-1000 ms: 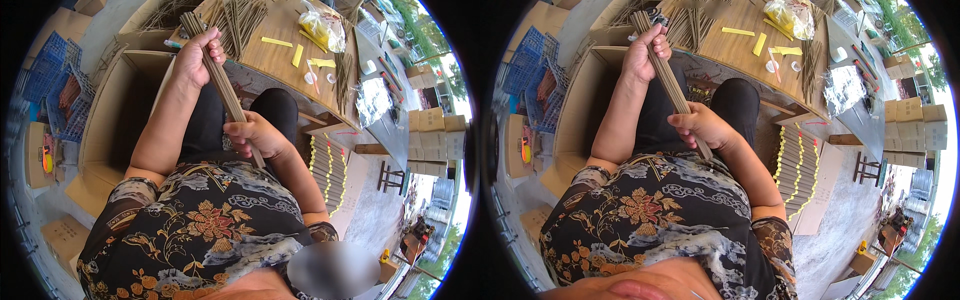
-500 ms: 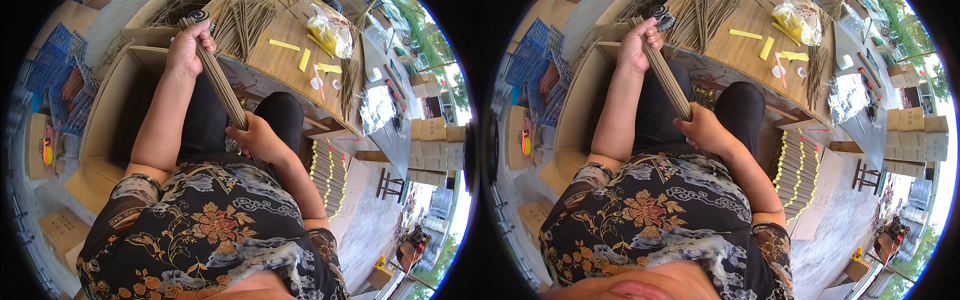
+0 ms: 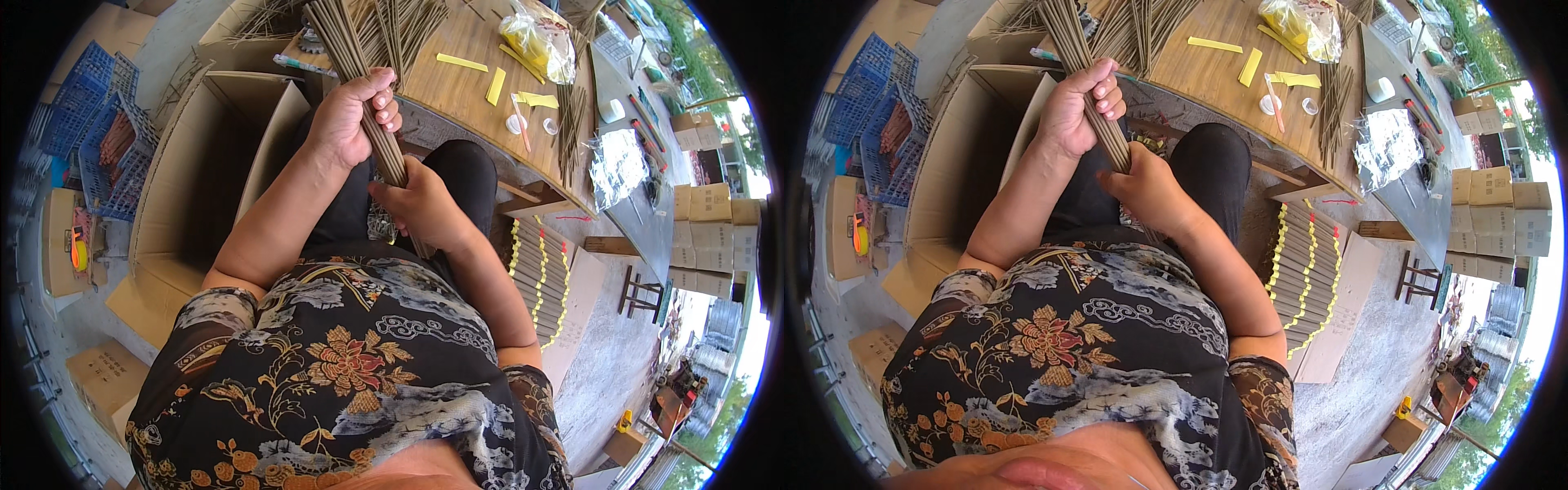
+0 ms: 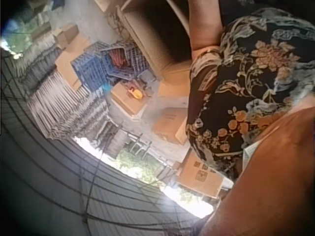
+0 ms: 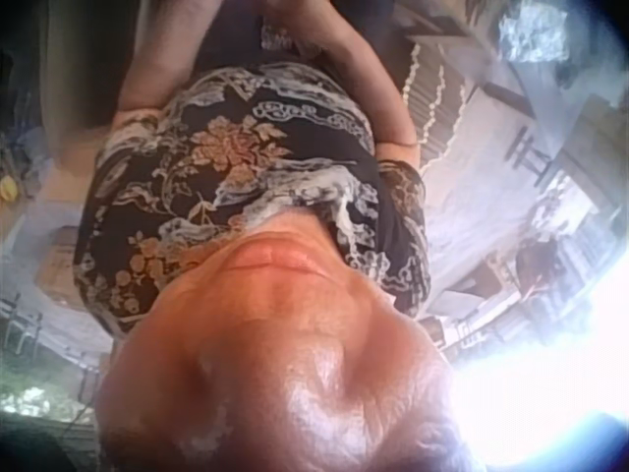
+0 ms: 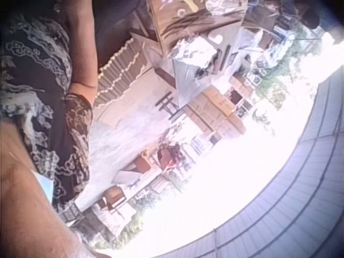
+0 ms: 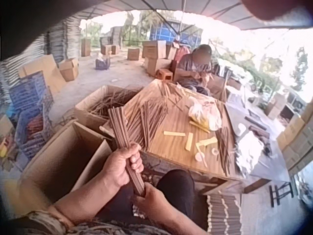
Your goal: The person gathers thin sticks, aligns them into bundles, and wraps the ends with yellow tape. They repeatedly pick up sticks, align them, apply tape, and place the finished bundles on a nearby board.
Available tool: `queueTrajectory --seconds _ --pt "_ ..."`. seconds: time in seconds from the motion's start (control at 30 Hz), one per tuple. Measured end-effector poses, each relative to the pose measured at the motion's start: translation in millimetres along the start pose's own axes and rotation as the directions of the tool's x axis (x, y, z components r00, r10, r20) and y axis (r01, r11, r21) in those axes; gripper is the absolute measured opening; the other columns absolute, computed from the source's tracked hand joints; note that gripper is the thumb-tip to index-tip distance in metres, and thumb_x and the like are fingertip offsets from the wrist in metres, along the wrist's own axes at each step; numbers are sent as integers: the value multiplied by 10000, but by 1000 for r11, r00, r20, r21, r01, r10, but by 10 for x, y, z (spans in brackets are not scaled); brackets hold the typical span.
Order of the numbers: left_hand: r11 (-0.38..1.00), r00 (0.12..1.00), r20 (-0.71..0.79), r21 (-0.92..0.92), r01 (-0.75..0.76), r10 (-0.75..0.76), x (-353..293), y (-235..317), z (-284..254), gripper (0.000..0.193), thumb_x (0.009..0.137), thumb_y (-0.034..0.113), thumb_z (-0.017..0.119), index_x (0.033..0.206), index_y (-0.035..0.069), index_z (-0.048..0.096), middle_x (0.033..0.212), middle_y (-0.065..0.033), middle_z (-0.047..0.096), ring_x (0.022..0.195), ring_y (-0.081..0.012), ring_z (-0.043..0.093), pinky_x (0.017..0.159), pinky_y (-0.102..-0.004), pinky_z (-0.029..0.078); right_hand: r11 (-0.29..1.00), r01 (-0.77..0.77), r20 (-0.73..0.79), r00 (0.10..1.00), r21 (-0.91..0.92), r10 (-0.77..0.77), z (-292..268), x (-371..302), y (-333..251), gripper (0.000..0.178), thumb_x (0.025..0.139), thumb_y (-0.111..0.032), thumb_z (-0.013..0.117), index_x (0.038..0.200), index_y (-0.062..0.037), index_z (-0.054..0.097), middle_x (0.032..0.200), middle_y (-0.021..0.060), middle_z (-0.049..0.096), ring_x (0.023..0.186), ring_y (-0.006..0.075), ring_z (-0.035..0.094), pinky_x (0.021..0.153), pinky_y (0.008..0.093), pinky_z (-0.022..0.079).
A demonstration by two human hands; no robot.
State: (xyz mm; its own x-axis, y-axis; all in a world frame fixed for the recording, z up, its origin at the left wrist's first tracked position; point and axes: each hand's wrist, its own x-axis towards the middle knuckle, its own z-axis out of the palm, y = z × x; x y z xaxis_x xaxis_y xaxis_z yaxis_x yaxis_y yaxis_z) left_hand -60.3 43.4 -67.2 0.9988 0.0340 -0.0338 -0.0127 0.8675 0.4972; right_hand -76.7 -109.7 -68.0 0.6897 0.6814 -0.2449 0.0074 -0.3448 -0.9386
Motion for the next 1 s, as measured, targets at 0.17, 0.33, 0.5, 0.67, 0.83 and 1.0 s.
queueTrajectory --seconds 0.17,0.33,0.5,0.67,0.83,1.0 --pt "954 900 -346 226 -196 267 117 12 -111 117 787 108 602 730 55 515 547 -5 456 453 -112 418 457 -253 366 796 57 -251 934 -602 -256 147 -5 218 267 768 -187 595 812 14 424 651 217 549 585 380 569 530 418 457" --pt "980 960 -212 123 -158 181 92 120 -123 157 795 121 601 696 76 489 551 12 433 458 -90 399 444 -244 341 889 122 -101 978 -441 -185 75 -17 88 304 775 -229 614 809 20 443 656 206 557 578 339 584 533 394 474" --pt "985 988 -84 124 -120 131 89 140 -51 174 801 145 603 697 73 483 552 24 433 468 -76 397 444 -236 344 964 -165 175 976 208 129 4 1 55 277 796 -212 611 835 10 449 587 74 490 496 180 533 450 324 427" --pt "905 877 -317 348 -246 360 135 111 -7 113 757 83 620 697 47 530 559 -16 476 476 -118 446 452 -262 386 829 74 -240 939 -554 -245 138 48 202 288 800 -218 594 796 30 449 612 163 550 505 223 558 504 360 465" --pt "990 988 -116 116 -85 98 217 388 -178 137 790 140 617 772 42 523 562 10 451 485 -85 417 471 -224 371 976 -136 220 971 168 98 -1 -14 -8 214 818 -162 564 744 -12 431 532 54 485 439 132 496 412 282 437" --pt "962 961 -199 232 -146 194 235 434 -137 144 801 143 608 746 59 505 543 27 423 466 -72 398 451 -218 350 979 -161 154 978 126 141 78 -3 -54 195 823 -153 553 733 -33 429 531 11 459 420 102 472 376 244 406"
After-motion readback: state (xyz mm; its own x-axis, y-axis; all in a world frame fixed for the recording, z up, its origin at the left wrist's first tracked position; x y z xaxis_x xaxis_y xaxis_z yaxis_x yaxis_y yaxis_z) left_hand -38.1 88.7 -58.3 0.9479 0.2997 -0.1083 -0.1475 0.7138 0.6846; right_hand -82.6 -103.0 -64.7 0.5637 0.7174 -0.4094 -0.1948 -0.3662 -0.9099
